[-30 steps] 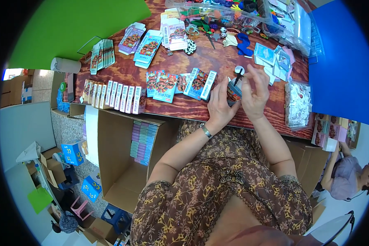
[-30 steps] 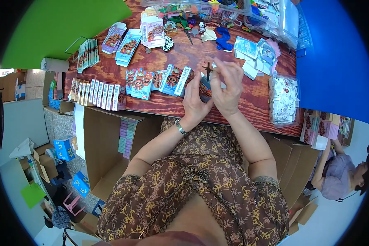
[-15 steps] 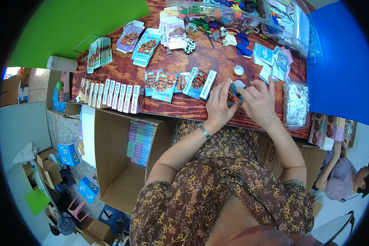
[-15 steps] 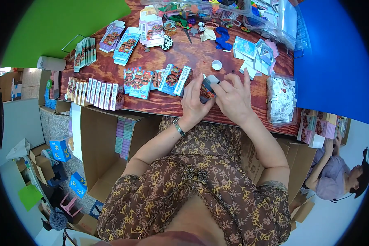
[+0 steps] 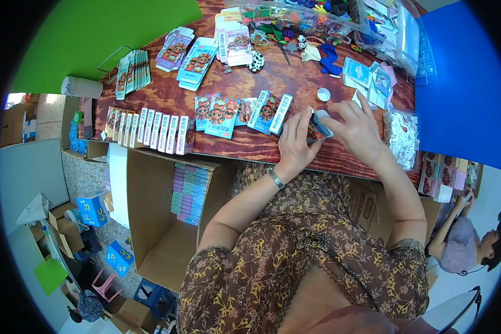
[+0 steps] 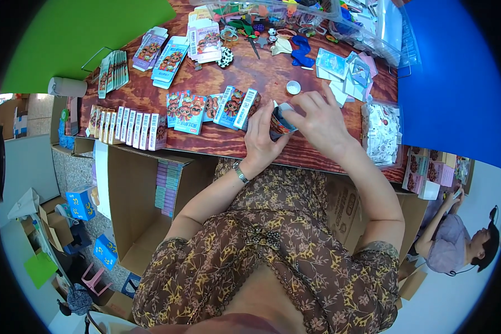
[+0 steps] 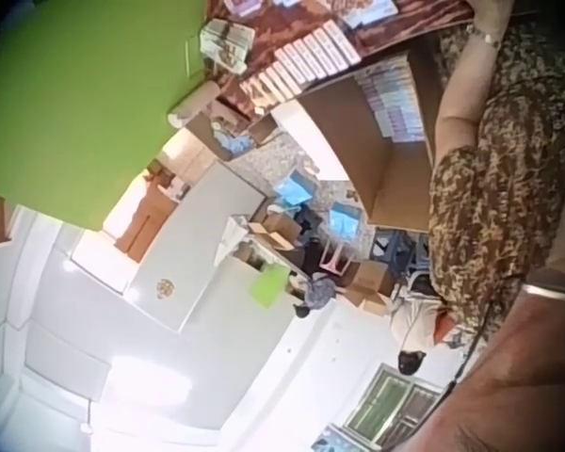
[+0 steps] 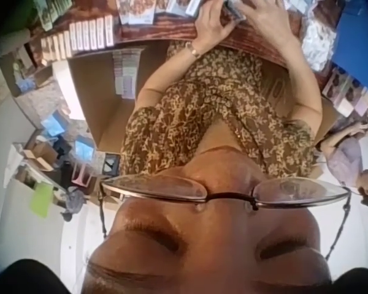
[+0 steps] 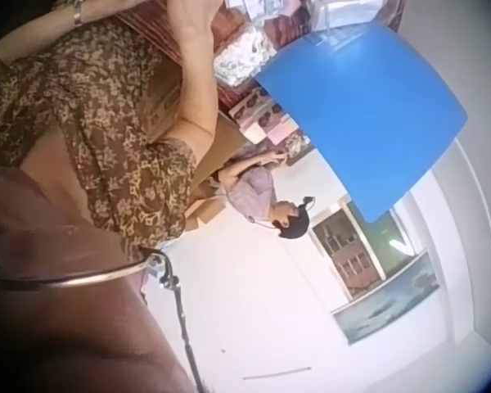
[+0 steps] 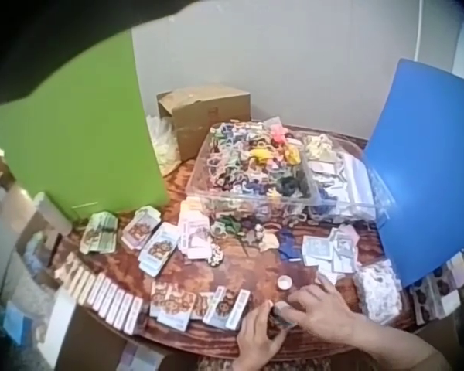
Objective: Sorting and inspecting small card packets at a factory workstation.
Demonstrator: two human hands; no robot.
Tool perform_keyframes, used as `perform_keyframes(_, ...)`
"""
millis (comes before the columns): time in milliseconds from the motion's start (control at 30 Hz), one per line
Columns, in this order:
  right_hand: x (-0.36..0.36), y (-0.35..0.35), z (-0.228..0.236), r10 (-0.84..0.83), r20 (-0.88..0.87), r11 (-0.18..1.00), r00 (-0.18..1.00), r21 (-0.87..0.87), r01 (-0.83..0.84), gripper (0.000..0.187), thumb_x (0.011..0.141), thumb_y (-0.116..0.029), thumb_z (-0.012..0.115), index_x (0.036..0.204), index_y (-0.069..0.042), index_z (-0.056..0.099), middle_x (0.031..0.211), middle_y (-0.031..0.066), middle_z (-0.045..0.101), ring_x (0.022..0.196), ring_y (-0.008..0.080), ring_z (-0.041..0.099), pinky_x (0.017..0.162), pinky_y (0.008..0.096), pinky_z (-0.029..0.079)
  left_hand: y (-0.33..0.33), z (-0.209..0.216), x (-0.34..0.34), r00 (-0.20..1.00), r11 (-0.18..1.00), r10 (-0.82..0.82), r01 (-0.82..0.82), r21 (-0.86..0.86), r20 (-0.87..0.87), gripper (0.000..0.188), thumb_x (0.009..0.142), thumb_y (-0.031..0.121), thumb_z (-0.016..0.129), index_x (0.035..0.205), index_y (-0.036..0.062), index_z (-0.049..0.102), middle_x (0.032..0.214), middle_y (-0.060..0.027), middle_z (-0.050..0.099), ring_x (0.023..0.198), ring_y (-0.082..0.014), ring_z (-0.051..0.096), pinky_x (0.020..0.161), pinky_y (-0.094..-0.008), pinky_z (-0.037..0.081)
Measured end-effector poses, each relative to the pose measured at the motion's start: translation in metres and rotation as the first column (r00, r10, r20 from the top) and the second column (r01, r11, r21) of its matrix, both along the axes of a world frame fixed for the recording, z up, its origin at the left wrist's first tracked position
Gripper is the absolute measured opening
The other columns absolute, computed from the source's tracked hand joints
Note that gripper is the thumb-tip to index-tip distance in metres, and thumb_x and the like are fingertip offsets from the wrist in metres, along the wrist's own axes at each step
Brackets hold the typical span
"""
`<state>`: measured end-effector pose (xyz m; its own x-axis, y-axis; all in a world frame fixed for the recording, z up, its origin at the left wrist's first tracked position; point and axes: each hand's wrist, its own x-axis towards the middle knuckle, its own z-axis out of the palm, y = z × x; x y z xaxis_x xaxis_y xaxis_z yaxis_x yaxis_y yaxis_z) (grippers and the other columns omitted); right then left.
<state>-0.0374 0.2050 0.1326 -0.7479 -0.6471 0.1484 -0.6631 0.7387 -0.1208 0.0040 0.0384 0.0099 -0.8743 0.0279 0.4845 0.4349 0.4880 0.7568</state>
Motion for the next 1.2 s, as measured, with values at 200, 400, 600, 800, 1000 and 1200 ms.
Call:
perform_keyframes(200, -0.007, -0.010, -0.015, 0.113, -0.168, 0.986, 0.979, 0.140, -0.090, 0.033, 0.073, -0.016, 0.074, 0.106, -0.015, 0.070, 0.123, 0.0074, 0.060, 0.117, 0.0278, 0.057, 0.116, 0.0591, 0.029, 0.001, -0.001, 0.000, 0.999, 1.000, -0.028, 0.028, 0.002, 0.016, 0.091, 0.065, 0.008, 0.086, 0.145, -0.0002, 0.043, 0.133, -0.0222, 0.055, 0.120, -0.0398, 0.056, 0.101, -0.0457, 0.048)
perform_keyframes(400, -0.024, 0.000, -0.006, 0.123, 0.079, 0.942, 0.989, -0.324, -0.091, 0.025, 0.084, -0.010, 0.072, 0.109, -0.012, 0.071, 0.116, 0.0109, 0.066, 0.100, 0.0334, 0.065, 0.085, 0.0426, 0.053, -0.004, -0.002, -0.001, 1.000, 0.999, -0.016, 0.016, 0.041, -0.005, 0.090, 0.067, 0.007, 0.083, 0.147, 0.0019, 0.041, 0.131, -0.0195, 0.054, 0.117, -0.0395, 0.056, 0.098, -0.0455, 0.049)
perform_keyframes(600, -0.113, 0.002, -0.042, -0.106, 0.107, 0.924, 0.989, -0.358, 0.138, 0.018, 0.092, -0.012, 0.067, 0.109, -0.007, 0.071, 0.098, 0.0145, 0.072, 0.090, 0.0317, 0.070, 0.076, 0.0385, 0.055, -0.003, -0.002, 0.003, 0.995, 0.995, -0.094, 0.095, 0.038, -0.021, 0.091, 0.068, 0.008, 0.083, 0.147, 0.0015, 0.040, 0.136, -0.0201, 0.053, 0.120, -0.0389, 0.056, 0.098, -0.0448, 0.050)
perform_keyframes(800, -0.200, -0.034, -0.105, -0.311, 0.166, 0.885, 0.936, -0.309, 0.349, 0.019, 0.090, -0.017, 0.068, 0.107, -0.009, 0.071, 0.097, 0.0139, 0.072, 0.088, 0.0314, 0.071, 0.074, 0.0416, 0.056, -0.006, -0.015, 0.006, 0.993, 0.993, -0.107, 0.109, 0.035, -0.053, 0.093, 0.070, 0.015, 0.086, 0.148, 0.0003, 0.037, 0.136, -0.0214, 0.055, 0.119, -0.0398, 0.058, 0.096, -0.0450, 0.052)
perform_keyframes(1000, -0.214, -0.042, -0.128, -0.411, 0.075, 0.912, 0.909, 0.026, 0.410, 0.017, 0.089, -0.019, 0.066, 0.103, -0.013, 0.072, 0.103, 0.0139, 0.070, 0.096, 0.0366, 0.069, 0.082, 0.0485, 0.056, -0.005, -0.016, 0.008, 0.992, 0.994, -0.100, 0.103, 0.036, -0.071, 0.092, 0.071, 0.015, 0.086, 0.147, 0.0006, 0.037, 0.135, -0.0217, 0.055, 0.119, -0.0397, 0.059, 0.097, -0.0451, 0.053)
perform_keyframes(1200, -0.182, -0.032, -0.072, -0.251, 0.019, 0.956, 0.968, -0.149, 0.251, 0.020, 0.092, -0.025, 0.063, 0.105, -0.013, 0.071, 0.102, 0.0119, 0.068, 0.098, 0.0328, 0.067, 0.079, 0.0490, 0.055, -0.005, -0.020, 0.003, 0.993, 0.992, -0.110, 0.112, 0.061, -0.043, 0.092, 0.071, 0.014, 0.085, 0.148, -0.0008, 0.036, 0.132, -0.0229, 0.054, 0.119, -0.0407, 0.057, 0.097, -0.0458, 0.051)
